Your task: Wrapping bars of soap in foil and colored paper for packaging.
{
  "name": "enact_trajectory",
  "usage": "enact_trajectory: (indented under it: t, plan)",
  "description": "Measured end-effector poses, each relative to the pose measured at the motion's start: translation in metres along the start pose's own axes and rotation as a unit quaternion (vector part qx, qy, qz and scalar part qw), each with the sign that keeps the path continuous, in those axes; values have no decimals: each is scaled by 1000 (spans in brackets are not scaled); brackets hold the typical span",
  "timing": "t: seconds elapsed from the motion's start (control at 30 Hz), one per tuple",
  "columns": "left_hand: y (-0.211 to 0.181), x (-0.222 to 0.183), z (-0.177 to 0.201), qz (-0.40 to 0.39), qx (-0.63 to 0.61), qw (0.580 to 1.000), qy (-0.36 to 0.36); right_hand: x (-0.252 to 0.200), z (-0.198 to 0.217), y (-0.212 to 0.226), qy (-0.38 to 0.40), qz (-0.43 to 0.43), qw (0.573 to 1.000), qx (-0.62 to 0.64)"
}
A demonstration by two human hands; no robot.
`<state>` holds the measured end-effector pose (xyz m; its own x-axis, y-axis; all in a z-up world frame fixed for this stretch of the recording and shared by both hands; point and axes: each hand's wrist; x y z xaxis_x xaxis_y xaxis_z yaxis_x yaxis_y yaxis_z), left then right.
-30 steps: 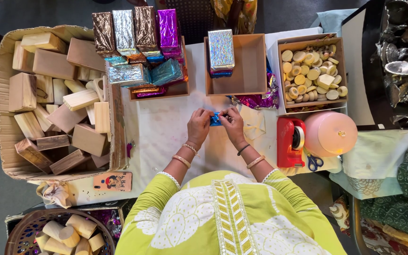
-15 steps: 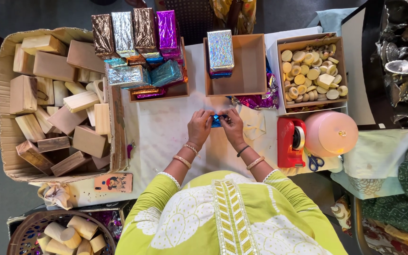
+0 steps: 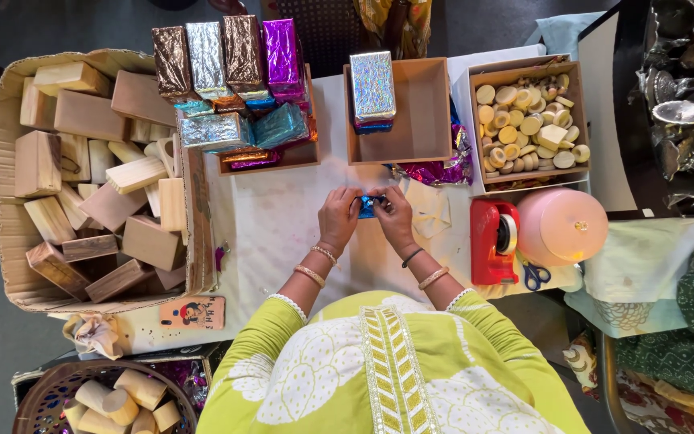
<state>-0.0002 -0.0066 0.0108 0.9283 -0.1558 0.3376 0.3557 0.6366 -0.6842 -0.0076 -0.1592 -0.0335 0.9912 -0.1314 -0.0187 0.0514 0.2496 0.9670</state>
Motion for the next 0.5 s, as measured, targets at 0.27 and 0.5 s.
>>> enact_trajectory:
  t: [0.27, 0.5]
  plan:
    - [4, -4, 0, -11, 5, 1000, 5, 1, -4, -13, 17, -33, 995, 95]
    - [-4, 0, 9, -10, -35, 999, -3, 2, 2, 10, 15, -52, 997, 49]
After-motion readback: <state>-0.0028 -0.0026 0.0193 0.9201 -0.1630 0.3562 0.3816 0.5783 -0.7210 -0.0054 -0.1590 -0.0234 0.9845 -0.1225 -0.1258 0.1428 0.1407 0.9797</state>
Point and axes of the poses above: each hand's wrist, its own x-axis towards the middle knuckle, its own z-axis out of the back of the hand, y = z × x, and after that the axes turned 7 degrees about -z, right-handed
